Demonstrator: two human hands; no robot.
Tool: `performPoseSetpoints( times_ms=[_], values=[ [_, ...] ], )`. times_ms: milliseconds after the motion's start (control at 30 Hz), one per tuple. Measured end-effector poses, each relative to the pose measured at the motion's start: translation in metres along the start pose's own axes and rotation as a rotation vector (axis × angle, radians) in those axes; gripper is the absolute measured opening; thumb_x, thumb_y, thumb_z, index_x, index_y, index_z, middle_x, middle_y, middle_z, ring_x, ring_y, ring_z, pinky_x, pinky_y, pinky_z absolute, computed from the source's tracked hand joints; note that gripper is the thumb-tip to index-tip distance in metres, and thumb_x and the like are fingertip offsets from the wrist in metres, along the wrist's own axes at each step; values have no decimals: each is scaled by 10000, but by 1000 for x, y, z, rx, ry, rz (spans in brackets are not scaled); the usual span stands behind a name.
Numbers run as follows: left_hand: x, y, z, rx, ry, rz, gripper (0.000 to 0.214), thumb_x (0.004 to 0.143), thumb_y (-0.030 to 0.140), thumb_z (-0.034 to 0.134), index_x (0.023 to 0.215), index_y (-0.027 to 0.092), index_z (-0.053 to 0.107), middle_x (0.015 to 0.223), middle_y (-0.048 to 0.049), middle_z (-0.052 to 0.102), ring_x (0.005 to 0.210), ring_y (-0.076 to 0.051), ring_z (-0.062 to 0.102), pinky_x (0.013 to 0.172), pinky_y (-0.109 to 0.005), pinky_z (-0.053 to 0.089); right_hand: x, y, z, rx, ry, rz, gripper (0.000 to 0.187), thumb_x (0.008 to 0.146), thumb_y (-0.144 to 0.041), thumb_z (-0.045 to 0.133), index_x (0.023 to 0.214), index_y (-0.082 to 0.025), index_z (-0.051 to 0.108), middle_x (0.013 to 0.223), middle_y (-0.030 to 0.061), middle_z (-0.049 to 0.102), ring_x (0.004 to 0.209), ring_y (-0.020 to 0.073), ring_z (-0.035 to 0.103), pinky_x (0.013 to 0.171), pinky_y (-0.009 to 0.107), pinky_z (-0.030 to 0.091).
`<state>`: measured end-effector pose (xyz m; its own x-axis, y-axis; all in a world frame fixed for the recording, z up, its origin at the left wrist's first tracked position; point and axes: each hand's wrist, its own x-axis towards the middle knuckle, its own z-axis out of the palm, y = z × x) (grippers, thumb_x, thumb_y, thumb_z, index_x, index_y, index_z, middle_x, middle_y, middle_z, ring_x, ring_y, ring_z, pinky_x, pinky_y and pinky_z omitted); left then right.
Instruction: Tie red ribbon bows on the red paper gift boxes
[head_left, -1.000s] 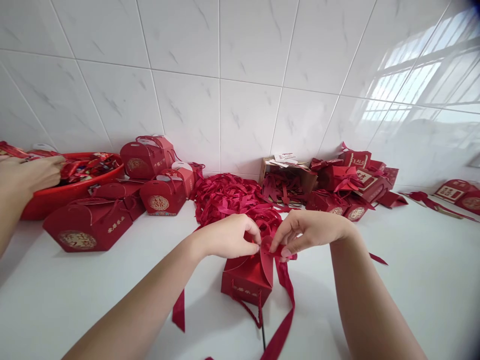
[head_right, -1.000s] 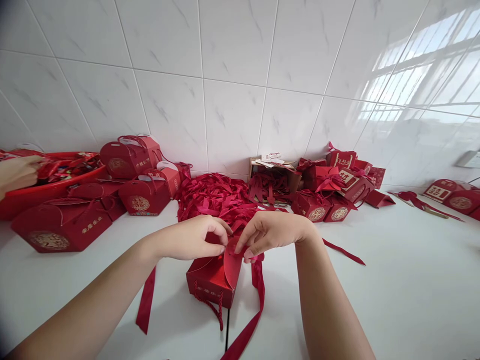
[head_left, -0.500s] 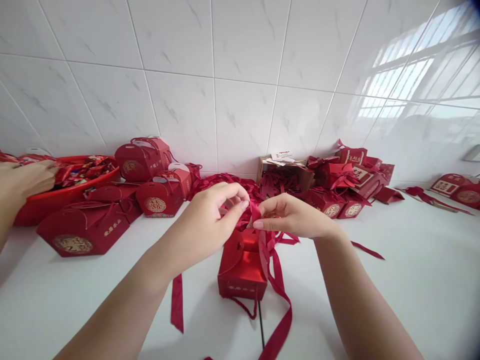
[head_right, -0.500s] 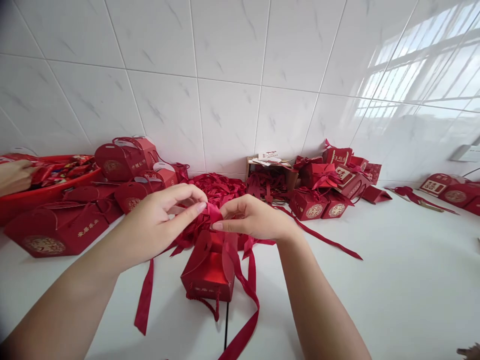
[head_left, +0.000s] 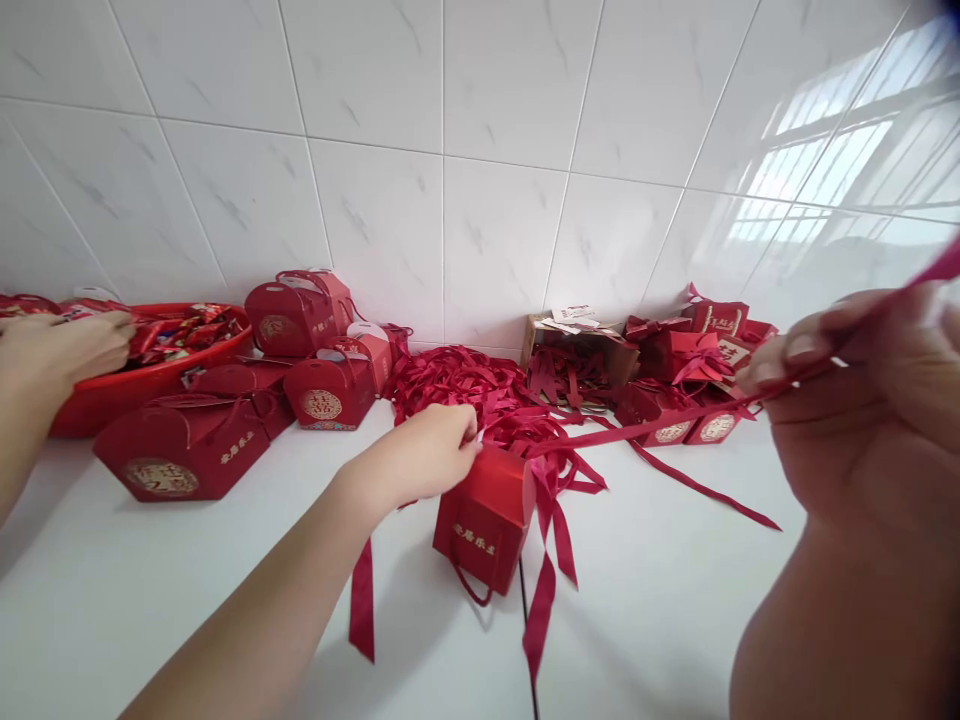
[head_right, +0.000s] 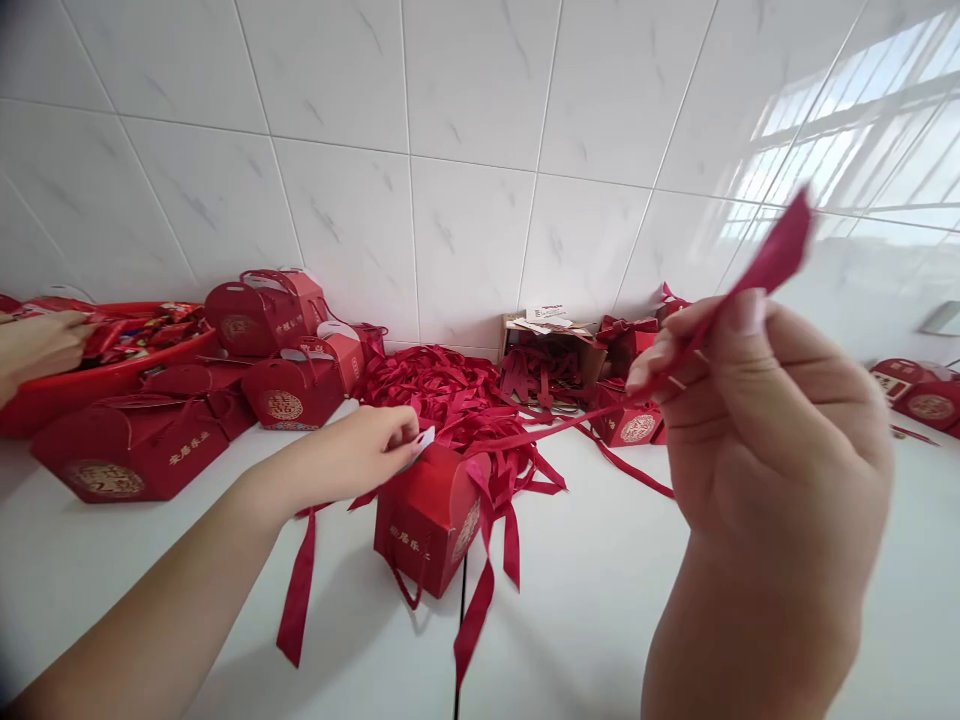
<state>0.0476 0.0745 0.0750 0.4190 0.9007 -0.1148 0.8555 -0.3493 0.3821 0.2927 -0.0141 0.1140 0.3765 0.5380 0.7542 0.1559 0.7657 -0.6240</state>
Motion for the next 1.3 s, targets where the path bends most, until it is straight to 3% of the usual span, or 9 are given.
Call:
performPoseSetpoints(
  times_ms=[67, 133, 233, 300, 400, 700, 933, 1100, 1300],
  values=[
    [8, -8, -1, -76, 47, -24, 192, 852, 400, 414, 793, 222, 454, 718, -21, 579, 529, -156, 510, 426, -253, 296, -1, 7, 6, -46, -140, 166, 205, 892, -312, 553, 760, -223, 682, 711, 15, 583, 596, 118, 563, 547, 257, 461],
    [15, -13, -2, -142, 41, -44, 159, 848, 384, 442, 848, 226, 460, 763, -20, 601, 557, -161, 547, 430, -245, 308, -3, 21, 17, -113, -431, 380, 240, 871, -388, 565, 760, -194, 653, 719, 28, 605, 634, 135, 574, 588, 265, 467],
    [18, -14, -2, -297, -63, -70, 152, 857, 363, 452, 925, 227, 447, 870, -32, 643, 629, -182, 634, 455, -241, 374, -7, 50, 41, -258, -831, 625, 347, 856, -477, 530, 710, -165, 575, 699, 18, 569, 627, 123, 520, 618, 266, 434],
    [17, -11, -3, -385, -128, -66, 163, 863, 364, 456, 946, 225, 438, 927, -35, 659, 704, -196, 673, 509, -245, 430, -12, 68, 56, -341, -983, 713, 379, 853, -481, 503, 633, -174, 473, 603, -29, 455, 541, 90, 412, 551, 244, 372],
    [14, -8, -5, -398, -163, -46, 180, 851, 376, 483, 935, 219, 451, 920, -19, 668, 746, -198, 684, 555, -244, 447, -20, 86, 70, -389, -1112, 808, 380, 842, -458, 490, 607, -190, 360, 557, -63, 315, 490, 72, 294, 478, 227, 289],
    [12, -13, -6, -474, -253, 8, 215, 822, 391, 531, 935, 212, 493, 886, -15, 683, 822, -210, 689, 650, -262, 501, -26, 92, 72, -384, -1224, 824, 383, 840, -437, 475, 599, -197, 299, 560, -65, 263, 470, 68, 222, 432, 230, 189],
    [11, -13, -6, -434, -268, 14, 287, 824, 452, 533, 988, 220, 491, 926, -27, 666, 849, -224, 691, 647, -266, 515, -29, 97, 74, -348, -1212, 799, 400, 846, -490, 461, 616, -196, 319, 571, -63, 289, 476, 67, 236, 445, 227, 200],
    [8, -7, -9, -376, -250, -30, 327, 844, 504, 470, 1019, 229, 498, 922, -13, 642, 685, -188, 697, 681, -291, 510, -33, 103, 77, -366, -1195, 724, 408, 845, -518, 435, 617, -195, 335, 587, -53, 322, 502, 77, 281, 470, 231, 237],
    [5, -5, -14, -405, -290, -55, 191, 858, 329, 416, 990, 225, 506, 922, -19, 637, 745, -180, 691, 667, -271, 518, -37, 108, 80, -409, -1181, 655, 418, 846, -518, 430, 604, -199, 312, 570, -49, 334, 495, 84, 290, 477, 242, 242]
  ],
)
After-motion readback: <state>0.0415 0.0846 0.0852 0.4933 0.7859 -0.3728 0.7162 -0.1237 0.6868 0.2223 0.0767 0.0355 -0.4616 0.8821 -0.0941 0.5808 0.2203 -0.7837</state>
